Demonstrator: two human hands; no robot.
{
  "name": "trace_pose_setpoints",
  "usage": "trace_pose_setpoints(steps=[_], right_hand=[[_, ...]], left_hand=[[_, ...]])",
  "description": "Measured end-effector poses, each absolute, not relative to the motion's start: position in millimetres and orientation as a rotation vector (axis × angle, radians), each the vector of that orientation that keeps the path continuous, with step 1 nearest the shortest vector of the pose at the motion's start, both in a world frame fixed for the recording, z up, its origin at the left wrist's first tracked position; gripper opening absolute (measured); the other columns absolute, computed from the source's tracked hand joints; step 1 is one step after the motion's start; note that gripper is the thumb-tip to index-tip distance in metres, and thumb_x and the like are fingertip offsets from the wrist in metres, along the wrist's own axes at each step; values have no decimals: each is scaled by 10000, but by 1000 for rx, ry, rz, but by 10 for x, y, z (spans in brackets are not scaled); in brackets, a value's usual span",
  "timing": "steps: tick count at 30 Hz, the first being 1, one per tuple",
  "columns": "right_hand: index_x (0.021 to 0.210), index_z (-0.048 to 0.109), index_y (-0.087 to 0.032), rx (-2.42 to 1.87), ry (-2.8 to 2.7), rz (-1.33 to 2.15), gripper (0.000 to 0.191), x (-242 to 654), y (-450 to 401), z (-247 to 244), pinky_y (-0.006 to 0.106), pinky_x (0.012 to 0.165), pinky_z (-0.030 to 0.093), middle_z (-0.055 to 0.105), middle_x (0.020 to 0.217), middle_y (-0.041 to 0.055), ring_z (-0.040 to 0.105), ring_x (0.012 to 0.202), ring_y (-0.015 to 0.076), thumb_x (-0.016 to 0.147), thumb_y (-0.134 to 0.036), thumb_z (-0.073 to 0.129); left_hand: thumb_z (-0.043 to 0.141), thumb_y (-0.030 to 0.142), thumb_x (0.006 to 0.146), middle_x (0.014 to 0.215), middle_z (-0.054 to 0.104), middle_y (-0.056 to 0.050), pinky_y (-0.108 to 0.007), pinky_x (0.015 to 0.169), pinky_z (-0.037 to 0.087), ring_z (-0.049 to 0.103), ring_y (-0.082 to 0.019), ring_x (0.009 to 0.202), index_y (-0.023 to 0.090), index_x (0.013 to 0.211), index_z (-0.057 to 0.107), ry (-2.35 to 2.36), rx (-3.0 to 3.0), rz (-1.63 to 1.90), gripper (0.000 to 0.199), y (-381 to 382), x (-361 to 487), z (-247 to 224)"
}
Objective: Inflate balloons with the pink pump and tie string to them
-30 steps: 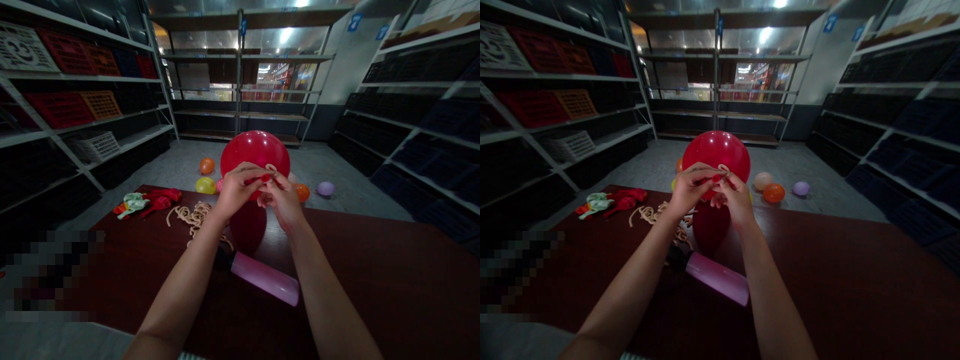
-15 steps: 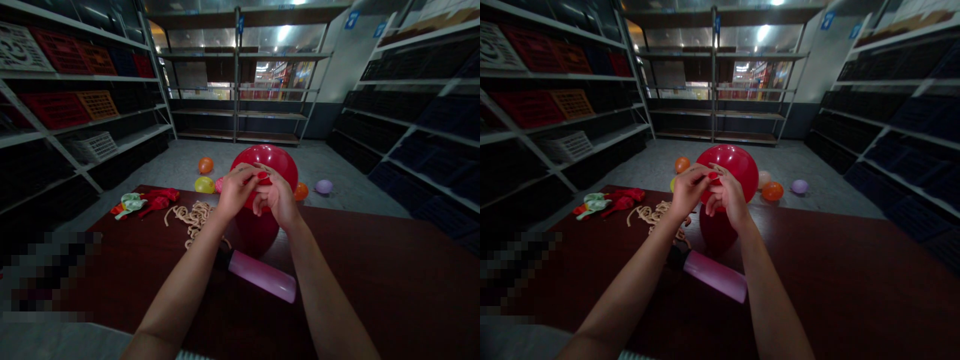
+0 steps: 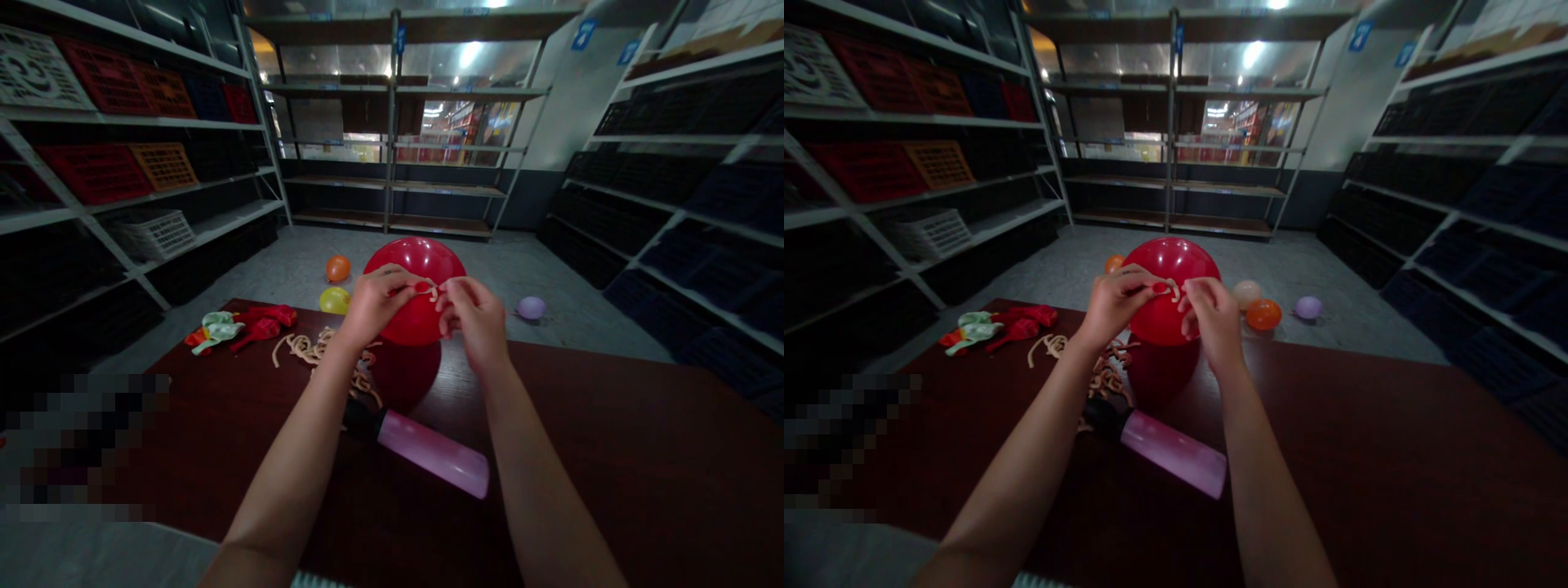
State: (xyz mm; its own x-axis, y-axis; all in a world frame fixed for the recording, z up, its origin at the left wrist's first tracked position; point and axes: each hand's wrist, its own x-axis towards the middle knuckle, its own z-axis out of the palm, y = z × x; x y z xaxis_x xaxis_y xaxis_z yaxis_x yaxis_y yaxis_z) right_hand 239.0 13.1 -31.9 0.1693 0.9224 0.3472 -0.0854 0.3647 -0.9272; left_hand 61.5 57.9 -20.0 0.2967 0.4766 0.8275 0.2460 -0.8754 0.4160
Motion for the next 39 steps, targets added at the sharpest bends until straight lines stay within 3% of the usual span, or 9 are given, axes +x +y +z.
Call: trace_pose_setpoints(steps=[4,8,13,16,20,25,29,34,39], right_hand=[[1116,645,-272,-1035,-1382,673,358,2336,113,-355,204,385,373,633,721,-65,506,425,67,807,-405,768],[955,704,-245,-1101,-1381,408,156,2368,116,-397,234,491,425,640,742,-27,542,521,89,893,-385,678],[843,660,-240,-1102,-1478,304,140,2430,126,-314,249,537,441,631,906,33,554,667,126,901,-366,647],[745,608,-234,-1124,-1607,388,213,2442,95,-267,230,479,391,604,811,26,535,625,122,922,-350,583],[739,575,-232,-1135,-1670,790,269,2391,30,-294,201,391,342,548,578,-40,485,443,90,941,-409,566],[869,648,-218,-1056,-1498,1017,211,2265,117,-423,269,534,553,688,741,-3,642,562,130,829,-421,689],[838,624,-233,-992,-1289,974,168,2154,236,-510,278,667,582,691,817,-7,683,735,148,795,-381,690],[832,516,-257,-996,-986,1163,168,2004,221,-523,219,511,497,576,623,-70,552,506,96,829,-399,607],[755,422,-259,-985,-966,1206,246,2103,162,-418,160,341,185,321,496,-135,217,356,42,808,-388,624]], left_hand=[[681,210,930,910,779,-67,-280,785,541,724,-163,860,203,950,803,596,2313,1625,123,587,655,-223],[680,209,928,920,785,-63,-290,810,550,728,-164,876,208,957,803,590,2292,1581,126,580,682,-227],[695,250,916,963,796,-69,-323,867,561,737,-181,916,220,944,813,721,2083,1639,125,610,724,-247],[744,298,876,941,800,-60,-330,855,570,738,-190,894,220,918,817,807,1896,1689,115,658,758,-278],[788,327,829,913,800,-61,-330,826,578,736,-197,873,198,886,819,887,1630,1656,145,667,849,-310],[791,315,818,902,796,-71,-292,702,588,727,-173,784,164,910,809,785,1282,1485,177,580,996,-313],[814,327,791,870,793,-80,-260,641,577,722,-158,737,150,915,807,722,1152,1419,216,544,1033,-310],[796,319,812,922,800,-68,-298,723,596,736,-179,825,181,950,816,752,1261,1446,196,529,1070,-343],[774,275,830,985,798,-92,-338,878,582,737,-183,920,159,932,814,734,1370,1517,159,614,1033,-383]])
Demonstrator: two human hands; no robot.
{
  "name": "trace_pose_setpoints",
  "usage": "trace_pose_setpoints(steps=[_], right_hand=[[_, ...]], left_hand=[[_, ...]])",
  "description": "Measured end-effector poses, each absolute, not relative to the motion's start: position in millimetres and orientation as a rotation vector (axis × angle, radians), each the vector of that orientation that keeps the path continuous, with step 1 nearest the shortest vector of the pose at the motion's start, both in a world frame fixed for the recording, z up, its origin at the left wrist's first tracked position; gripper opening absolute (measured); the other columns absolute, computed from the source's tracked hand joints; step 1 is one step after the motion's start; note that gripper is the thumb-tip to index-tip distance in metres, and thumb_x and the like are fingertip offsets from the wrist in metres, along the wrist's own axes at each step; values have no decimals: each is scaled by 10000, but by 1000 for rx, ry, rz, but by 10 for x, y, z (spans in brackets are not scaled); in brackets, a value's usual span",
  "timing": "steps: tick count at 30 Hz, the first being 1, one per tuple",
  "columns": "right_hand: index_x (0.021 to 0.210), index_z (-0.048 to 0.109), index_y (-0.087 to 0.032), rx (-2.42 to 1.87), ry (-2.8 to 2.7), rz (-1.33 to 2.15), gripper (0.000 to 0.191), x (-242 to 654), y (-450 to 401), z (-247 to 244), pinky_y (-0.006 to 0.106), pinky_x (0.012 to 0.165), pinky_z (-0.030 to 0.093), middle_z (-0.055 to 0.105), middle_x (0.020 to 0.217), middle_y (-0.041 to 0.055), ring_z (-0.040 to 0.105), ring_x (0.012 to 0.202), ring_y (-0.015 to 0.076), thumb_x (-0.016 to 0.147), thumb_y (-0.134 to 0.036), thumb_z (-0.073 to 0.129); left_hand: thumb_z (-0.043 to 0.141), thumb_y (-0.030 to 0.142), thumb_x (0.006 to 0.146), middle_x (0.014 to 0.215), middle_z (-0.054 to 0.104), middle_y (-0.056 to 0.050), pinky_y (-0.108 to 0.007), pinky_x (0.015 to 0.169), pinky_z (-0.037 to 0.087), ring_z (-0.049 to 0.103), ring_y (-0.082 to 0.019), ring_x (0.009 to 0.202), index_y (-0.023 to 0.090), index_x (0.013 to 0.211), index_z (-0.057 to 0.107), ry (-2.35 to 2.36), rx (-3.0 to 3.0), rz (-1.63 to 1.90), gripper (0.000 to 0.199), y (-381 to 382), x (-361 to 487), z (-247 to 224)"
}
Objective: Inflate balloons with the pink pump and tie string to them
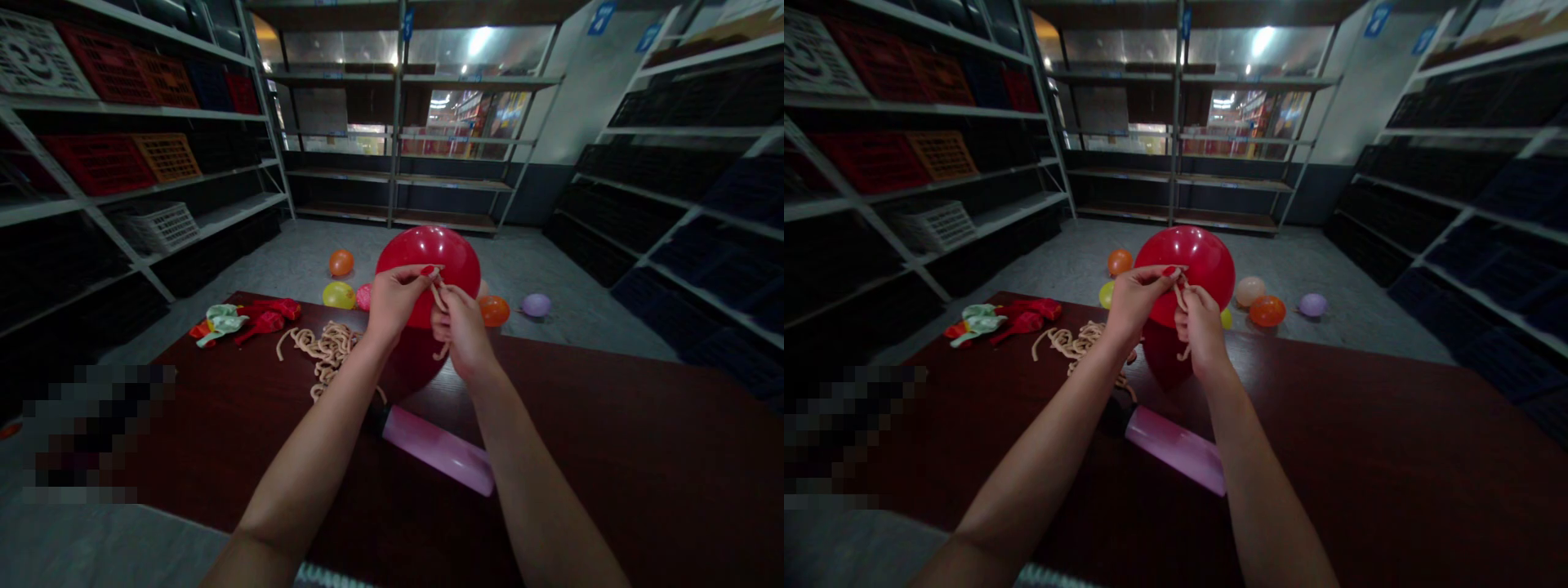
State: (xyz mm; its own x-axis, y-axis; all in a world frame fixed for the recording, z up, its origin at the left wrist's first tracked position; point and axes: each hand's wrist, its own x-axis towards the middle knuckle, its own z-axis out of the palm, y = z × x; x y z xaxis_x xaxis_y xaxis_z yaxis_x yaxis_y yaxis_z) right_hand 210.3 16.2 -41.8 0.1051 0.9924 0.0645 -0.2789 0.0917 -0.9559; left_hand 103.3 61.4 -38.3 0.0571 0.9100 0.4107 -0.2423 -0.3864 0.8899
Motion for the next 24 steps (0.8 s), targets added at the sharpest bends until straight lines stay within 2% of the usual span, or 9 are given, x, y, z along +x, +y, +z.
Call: trace_pose_setpoints(steps=[6,9,11,15,20,24], right_hand=[[689,380,-253,-788,-919,1342,255,2443,170,-294,180,346,164,225,489,-136,120,383,52,776,-314,612],[678,353,-256,-708,-866,1401,286,2572,199,-310,182,356,201,212,479,-137,103,383,63,811,-280,605],[657,316,-252,-689,-852,1414,337,2645,229,-335,183,367,227,208,470,-135,94,378,65,850,-267,592],[618,278,-239,-713,-853,1419,411,2764,271,-349,175,369,220,224,455,-127,79,375,60,891,-239,585],[603,299,-232,-704,-835,1520,424,2851,235,-281,158,368,215,233,451,-125,88,381,46,900,-239,602],[630,344,-233,-649,-817,1670,402,2842,190,-247,163,357,225,270,449,-130,122,370,39,883,-262,656]], left_hand=[[737,319,871,947,792,-93,-317,808,582,730,-180,861,143,958,794,725,1569,1479,204,712,985,-448],[674,200,914,1030,784,-102,-358,915,568,728,-190,979,156,969,772,636,1945,1488,121,656,1014,-473],[631,136,930,1129,763,-107,-383,977,550,705,-196,1084,171,988,758,531,2234,1467,143,587,1032,-465],[568,141,968,1222,723,-116,-374,965,555,677,-209,1154,181,1063,729,430,2543,1363,190,436,1034,-373],[495,207,1021,1180,721,-99,-346,956,540,680,-201,1125,198,1074,680,352,2575,1197,192,335,1010,-237],[420,291,1058,1041,721,-83,-336,880,539,685,-192,989,193,1046,620,577,2480,1237,223,330,1036,-253]])
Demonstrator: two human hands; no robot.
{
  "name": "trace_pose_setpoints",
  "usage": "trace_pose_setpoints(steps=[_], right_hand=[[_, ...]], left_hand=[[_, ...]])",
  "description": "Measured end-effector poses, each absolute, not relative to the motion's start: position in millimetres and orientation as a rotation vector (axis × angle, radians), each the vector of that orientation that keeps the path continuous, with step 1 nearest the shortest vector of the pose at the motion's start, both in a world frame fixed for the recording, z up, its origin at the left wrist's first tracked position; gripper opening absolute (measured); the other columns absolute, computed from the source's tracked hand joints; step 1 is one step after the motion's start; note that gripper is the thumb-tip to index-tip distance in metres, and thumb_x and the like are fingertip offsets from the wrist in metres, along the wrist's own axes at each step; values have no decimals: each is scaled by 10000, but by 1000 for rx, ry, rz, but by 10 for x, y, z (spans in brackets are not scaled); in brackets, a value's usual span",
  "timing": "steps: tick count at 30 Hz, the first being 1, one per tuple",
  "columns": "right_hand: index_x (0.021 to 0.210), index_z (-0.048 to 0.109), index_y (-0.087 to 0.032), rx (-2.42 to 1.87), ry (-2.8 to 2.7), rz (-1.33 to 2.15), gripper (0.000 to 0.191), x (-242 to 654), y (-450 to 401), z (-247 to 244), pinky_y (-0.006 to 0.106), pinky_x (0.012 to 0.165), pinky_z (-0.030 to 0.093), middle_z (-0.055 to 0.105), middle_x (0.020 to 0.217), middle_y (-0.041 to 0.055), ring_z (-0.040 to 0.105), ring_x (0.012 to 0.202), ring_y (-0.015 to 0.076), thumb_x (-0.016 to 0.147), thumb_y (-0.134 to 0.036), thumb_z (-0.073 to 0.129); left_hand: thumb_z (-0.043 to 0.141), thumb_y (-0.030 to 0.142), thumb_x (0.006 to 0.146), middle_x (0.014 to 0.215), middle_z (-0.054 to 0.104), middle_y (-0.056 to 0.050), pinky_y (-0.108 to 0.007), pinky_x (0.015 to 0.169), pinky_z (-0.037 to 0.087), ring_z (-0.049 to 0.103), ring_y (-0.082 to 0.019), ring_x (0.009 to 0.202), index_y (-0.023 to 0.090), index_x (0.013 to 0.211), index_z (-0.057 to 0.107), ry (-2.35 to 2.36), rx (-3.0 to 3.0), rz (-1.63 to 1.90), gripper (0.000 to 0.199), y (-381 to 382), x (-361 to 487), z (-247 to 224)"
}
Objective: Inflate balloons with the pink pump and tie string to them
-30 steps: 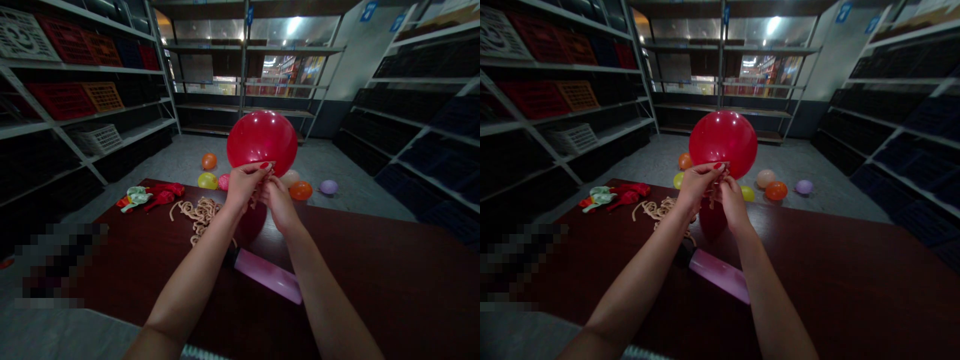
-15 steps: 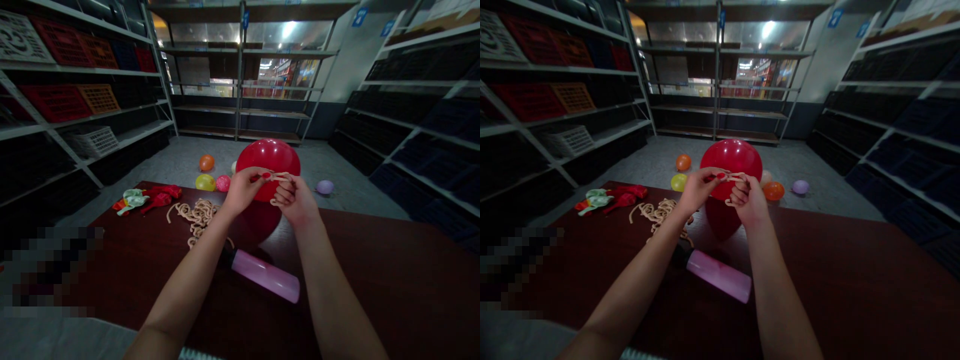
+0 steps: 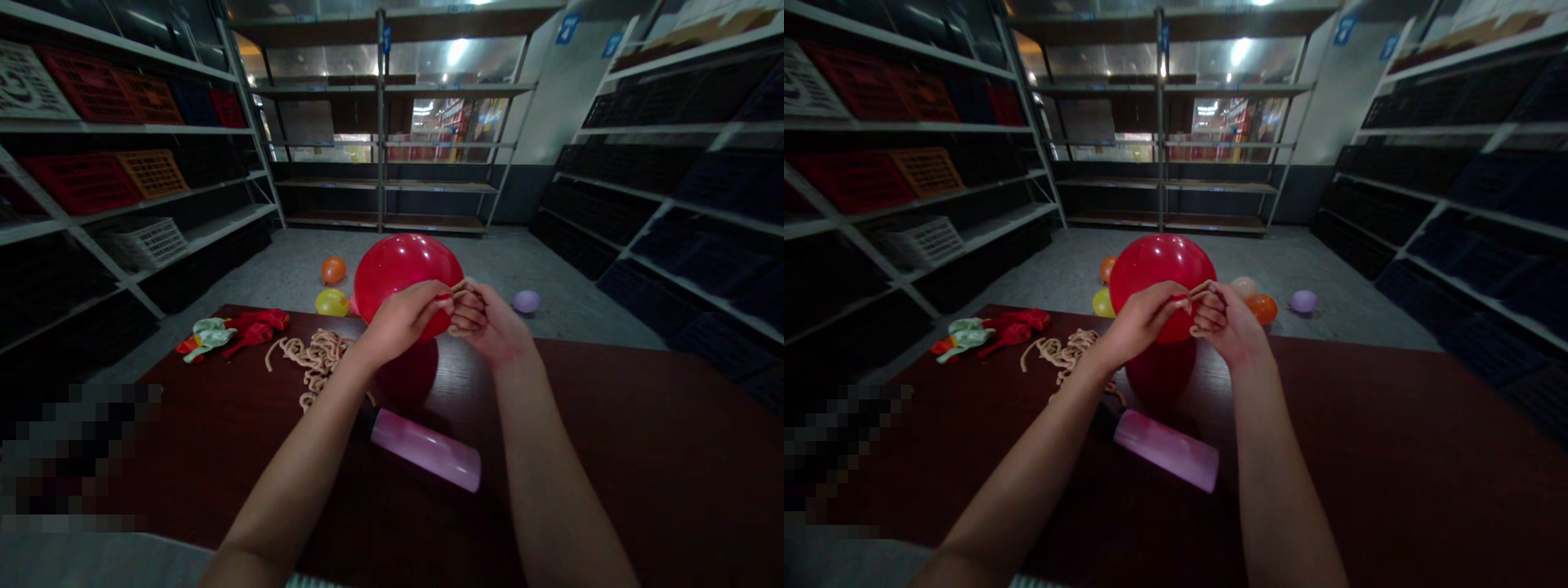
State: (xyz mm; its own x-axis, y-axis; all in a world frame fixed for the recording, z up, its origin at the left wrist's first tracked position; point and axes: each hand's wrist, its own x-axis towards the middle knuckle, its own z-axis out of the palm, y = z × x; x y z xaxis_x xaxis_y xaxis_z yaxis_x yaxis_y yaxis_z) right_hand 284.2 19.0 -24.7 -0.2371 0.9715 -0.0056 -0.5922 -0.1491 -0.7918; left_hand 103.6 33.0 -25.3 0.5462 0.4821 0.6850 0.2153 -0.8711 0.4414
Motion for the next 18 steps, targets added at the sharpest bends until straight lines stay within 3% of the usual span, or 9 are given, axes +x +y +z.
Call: trace_pose_setpoints(steps=[4,8,11,14,18], right_hand=[[716,445,-223,-612,-814,1688,286,2746,160,-235,150,362,221,321,496,-135,161,383,31,858,-231,693],[733,484,-214,-668,-875,1634,243,2670,117,-193,154,373,214,328,520,-130,170,404,28,829,-237,706],[717,492,-211,-712,-934,1559,244,2657,77,-164,167,389,221,355,532,-118,205,417,29,812,-261,711],[696,501,-213,-771,-1012,1503,265,2658,57,-169,181,423,281,454,560,-85,340,446,43,803,-311,722],[736,616,-206,-794,-1096,1387,242,2650,73,-230,233,565,453,643,726,-9,579,635,106,761,-377,785]], left_hand=[[364,307,1063,991,690,-74,-344,802,537,673,-192,883,194,1089,548,932,2461,1215,217,314,1061,-302],[455,219,1003,1185,650,-128,-348,824,534,662,-219,1024,176,1212,487,922,2617,1175,216,313,1046,-304],[440,254,1031,1160,643,-122,-335,799,519,655,-219,1012,180,1128,515,934,2660,1137,144,348,1018,-295],[444,322,1047,1032,658,-86,-325,786,496,649,-200,916,189,1004,536,946,2528,1175,167,396,986,-296],[547,365,1004,890,663,-34,-280,767,470,618,-153,812,197,933,561,783,2142,1326,183,443,964,-298]])
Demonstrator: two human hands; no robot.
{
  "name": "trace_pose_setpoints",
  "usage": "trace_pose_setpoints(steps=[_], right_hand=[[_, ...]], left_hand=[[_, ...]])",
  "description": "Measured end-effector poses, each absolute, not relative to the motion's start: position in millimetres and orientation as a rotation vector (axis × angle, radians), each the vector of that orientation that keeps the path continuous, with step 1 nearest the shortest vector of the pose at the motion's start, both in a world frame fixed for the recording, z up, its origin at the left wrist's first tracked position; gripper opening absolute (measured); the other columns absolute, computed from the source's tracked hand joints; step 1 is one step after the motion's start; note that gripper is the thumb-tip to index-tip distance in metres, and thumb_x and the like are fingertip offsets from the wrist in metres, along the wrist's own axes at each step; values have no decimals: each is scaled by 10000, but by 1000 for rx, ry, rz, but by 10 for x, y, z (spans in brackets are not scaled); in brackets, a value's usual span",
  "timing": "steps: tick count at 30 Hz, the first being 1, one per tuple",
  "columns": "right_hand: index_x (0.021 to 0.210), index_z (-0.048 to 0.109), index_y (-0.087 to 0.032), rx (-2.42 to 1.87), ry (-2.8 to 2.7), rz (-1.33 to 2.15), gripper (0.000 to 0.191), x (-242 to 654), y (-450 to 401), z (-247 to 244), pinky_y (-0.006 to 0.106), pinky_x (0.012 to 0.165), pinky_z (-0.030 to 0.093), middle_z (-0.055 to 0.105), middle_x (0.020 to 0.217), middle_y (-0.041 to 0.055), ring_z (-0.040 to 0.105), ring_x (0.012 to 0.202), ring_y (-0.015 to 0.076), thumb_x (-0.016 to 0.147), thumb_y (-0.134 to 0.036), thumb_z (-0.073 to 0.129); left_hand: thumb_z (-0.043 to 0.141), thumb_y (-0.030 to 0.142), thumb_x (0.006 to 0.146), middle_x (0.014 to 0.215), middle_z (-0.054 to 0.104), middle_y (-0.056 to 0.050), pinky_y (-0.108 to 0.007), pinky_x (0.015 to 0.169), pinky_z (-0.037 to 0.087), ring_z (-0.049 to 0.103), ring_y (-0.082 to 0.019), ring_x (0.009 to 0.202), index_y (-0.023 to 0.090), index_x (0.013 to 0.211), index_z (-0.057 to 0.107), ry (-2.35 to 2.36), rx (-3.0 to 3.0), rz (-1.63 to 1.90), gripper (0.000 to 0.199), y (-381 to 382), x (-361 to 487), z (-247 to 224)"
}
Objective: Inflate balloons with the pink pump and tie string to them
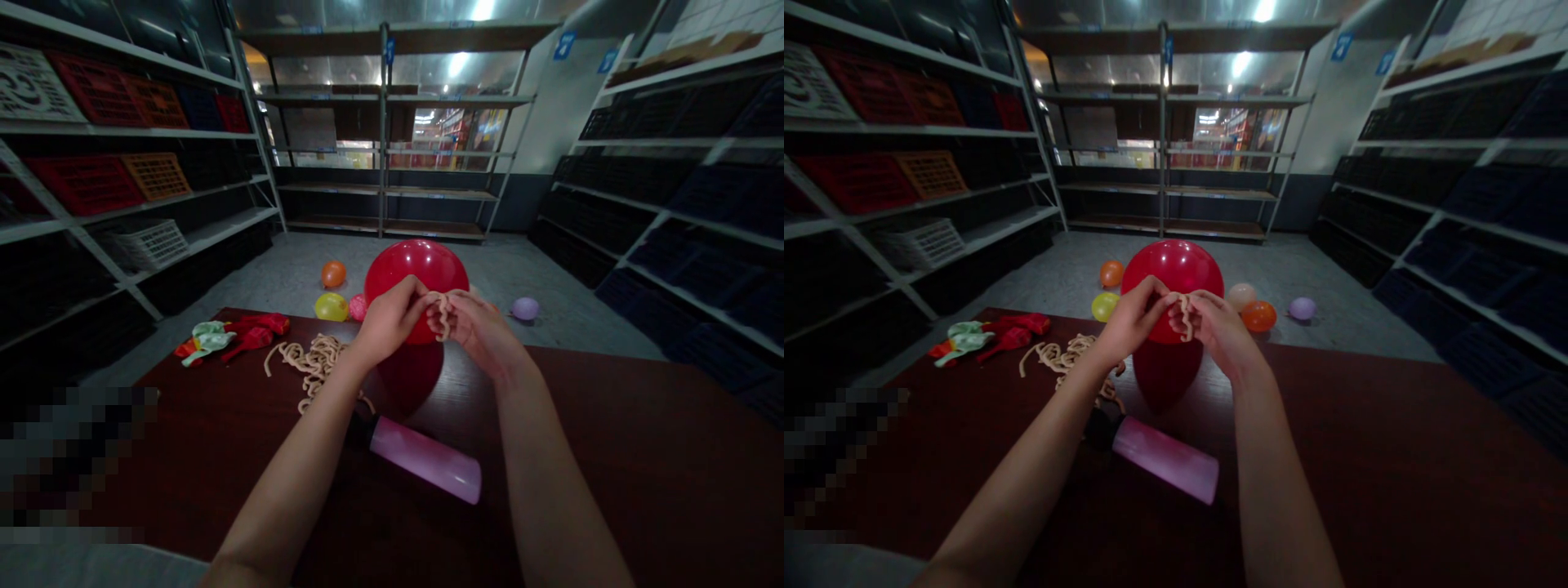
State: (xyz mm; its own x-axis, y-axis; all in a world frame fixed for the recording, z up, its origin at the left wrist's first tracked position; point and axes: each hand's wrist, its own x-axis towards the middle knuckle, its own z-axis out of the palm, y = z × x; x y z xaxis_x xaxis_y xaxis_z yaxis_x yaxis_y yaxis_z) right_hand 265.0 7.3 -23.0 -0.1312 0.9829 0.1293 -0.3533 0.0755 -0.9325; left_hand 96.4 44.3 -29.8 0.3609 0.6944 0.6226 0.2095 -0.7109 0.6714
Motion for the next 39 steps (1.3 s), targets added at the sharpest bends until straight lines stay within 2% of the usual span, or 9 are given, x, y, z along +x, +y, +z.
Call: trace_pose_setpoints(steps=[2,7,10,13,18,23,28,36,39], right_hand=[[796,681,-206,-798,-1121,1351,240,2644,87,-267,251,577,462,673,759,7,598,658,118,753,-402,813],[939,758,-231,-765,-1119,1369,279,2616,103,-317,240,493,376,606,611,-43,489,512,84,728,-390,847],[968,770,-220,-763,-1114,1377,272,2583,100,-316,240,484,364,594,590,-51,475,488,76,747,-370,821],[1003,771,-202,-782,-1118,1342,288,2548,102,-318,241,472,350,568,553,-60,456,464,74,759,-353,783],[901,756,-213,-846,-1118,1250,221,2506,105,-325,240,470,343,578,545,-52,477,472,85,736,-360,757],[812,733,-211,-930,-1164,1162,190,2492,100,-312,234,439,290,582,543,-44,438,436,74,723,-378,748],[764,707,-204,-975,-1233,1152,179,2522,83,-301,234,438,283,569,531,-45,440,430,71,747,-382,707],[878,751,-206,-956,-1366,1143,215,2461,57,-271,244,421,228,561,504,-50,389,407,66,780,-394,713],[852,735,-215,-942,-1343,1155,191,2439,77,-313,241,419,214,552,504,-54,372,409,60,795,-397,719]], left_hand=[[589,383,975,844,654,-19,-252,733,460,592,-129,758,193,893,567,707,1869,1398,208,456,966,-288],[695,426,887,703,559,25,-190,548,369,468,-76,577,179,837,581,621,1324,1397,277,467,952,-236],[744,416,847,699,570,27,-176,524,358,481,-66,566,170,841,601,579,1176,1399,284,467,931,-208],[783,413,814,728,621,15,-177,543,390,532,-70,593,168,834,627,562,1158,1389,291,459,924,-193],[841,405,754,783,702,0,-213,614,451,541,-69,597,170,813,713,527,1330,1352,273,454,934,-199],[861,342,731,900,773,-51,-285,805,521,667,-132,788,181,838,795,448,1496,1299,204,472,898,-212],[863,338,732,948,782,-61,-327,903,533,701,-160,883,200,867,818,453,1520,1227,198,474,853,-224],[828,340,769,1034,793,-96,-325,848,567,725,-200,968,201,949,828,590,1258,1247,227,423,916,-202],[825,302,769,1028,799,-93,-351,861,577,733,-217,987,214,937,833,630,1305,1267,190,414,927,-173]])
